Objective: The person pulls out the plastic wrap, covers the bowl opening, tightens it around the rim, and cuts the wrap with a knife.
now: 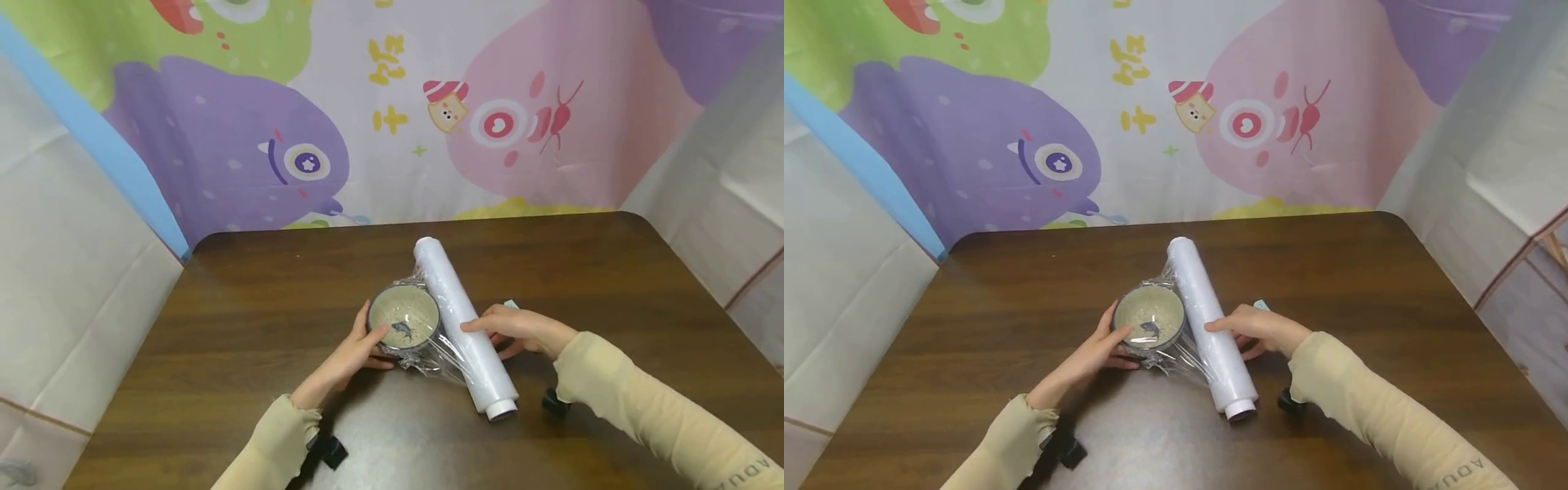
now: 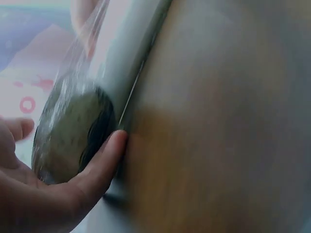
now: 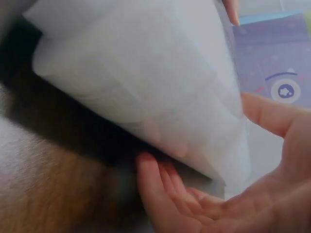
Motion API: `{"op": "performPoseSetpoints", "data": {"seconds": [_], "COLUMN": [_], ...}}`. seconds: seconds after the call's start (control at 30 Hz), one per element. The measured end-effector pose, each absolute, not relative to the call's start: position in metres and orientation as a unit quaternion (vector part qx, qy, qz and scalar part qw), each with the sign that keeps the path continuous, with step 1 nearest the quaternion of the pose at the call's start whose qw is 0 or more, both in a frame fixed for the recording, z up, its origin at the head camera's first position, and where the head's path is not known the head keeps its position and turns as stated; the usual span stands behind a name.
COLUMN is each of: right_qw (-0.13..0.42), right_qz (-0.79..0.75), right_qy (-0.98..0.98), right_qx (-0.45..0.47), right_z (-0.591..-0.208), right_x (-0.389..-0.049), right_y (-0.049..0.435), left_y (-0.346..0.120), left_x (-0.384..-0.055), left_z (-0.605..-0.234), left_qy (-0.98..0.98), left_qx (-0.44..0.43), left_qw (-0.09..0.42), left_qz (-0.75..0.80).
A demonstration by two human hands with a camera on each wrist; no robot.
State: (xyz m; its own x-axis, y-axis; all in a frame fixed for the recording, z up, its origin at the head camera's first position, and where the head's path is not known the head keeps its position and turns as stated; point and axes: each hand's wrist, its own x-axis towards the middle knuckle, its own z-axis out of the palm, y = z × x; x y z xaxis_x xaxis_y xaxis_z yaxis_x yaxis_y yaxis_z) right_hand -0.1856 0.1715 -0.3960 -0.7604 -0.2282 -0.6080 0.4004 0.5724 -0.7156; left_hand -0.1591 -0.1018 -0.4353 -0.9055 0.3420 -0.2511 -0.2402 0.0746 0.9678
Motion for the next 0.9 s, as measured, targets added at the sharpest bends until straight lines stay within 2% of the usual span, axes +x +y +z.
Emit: {"op": "performPoseSetpoints", "data": {"seconds": [0.33, 0.47, 0.67, 0.9], "right_qw": [0.289, 0.276, 0.284, 0.286], "right_qz": [-0.512, -0.508, -0.529, -0.558], "right_qy": [0.807, 0.813, 0.797, 0.773], "right_qx": [0.056, 0.068, 0.069, 0.094], "right_z": [-0.406, -0.407, -0.407, -0.408], "right_x": [-0.209, -0.217, -0.222, -0.214], "right_y": [0.149, 0.142, 0.142, 0.156], "left_y": [-0.097, -0.096, -0.097, -0.102], "left_x": [-0.155, -0.156, -0.157, -0.156], "left_z": [-0.442, -0.441, -0.440, -0.441], "left_qy": [0.645, 0.616, 0.610, 0.602], "left_qx": [0.062, 0.061, 0.045, 0.049], "left_qw": [0.221, 0.204, 0.177, 0.192], "left_qz": [0.728, 0.758, 0.771, 0.773]}}
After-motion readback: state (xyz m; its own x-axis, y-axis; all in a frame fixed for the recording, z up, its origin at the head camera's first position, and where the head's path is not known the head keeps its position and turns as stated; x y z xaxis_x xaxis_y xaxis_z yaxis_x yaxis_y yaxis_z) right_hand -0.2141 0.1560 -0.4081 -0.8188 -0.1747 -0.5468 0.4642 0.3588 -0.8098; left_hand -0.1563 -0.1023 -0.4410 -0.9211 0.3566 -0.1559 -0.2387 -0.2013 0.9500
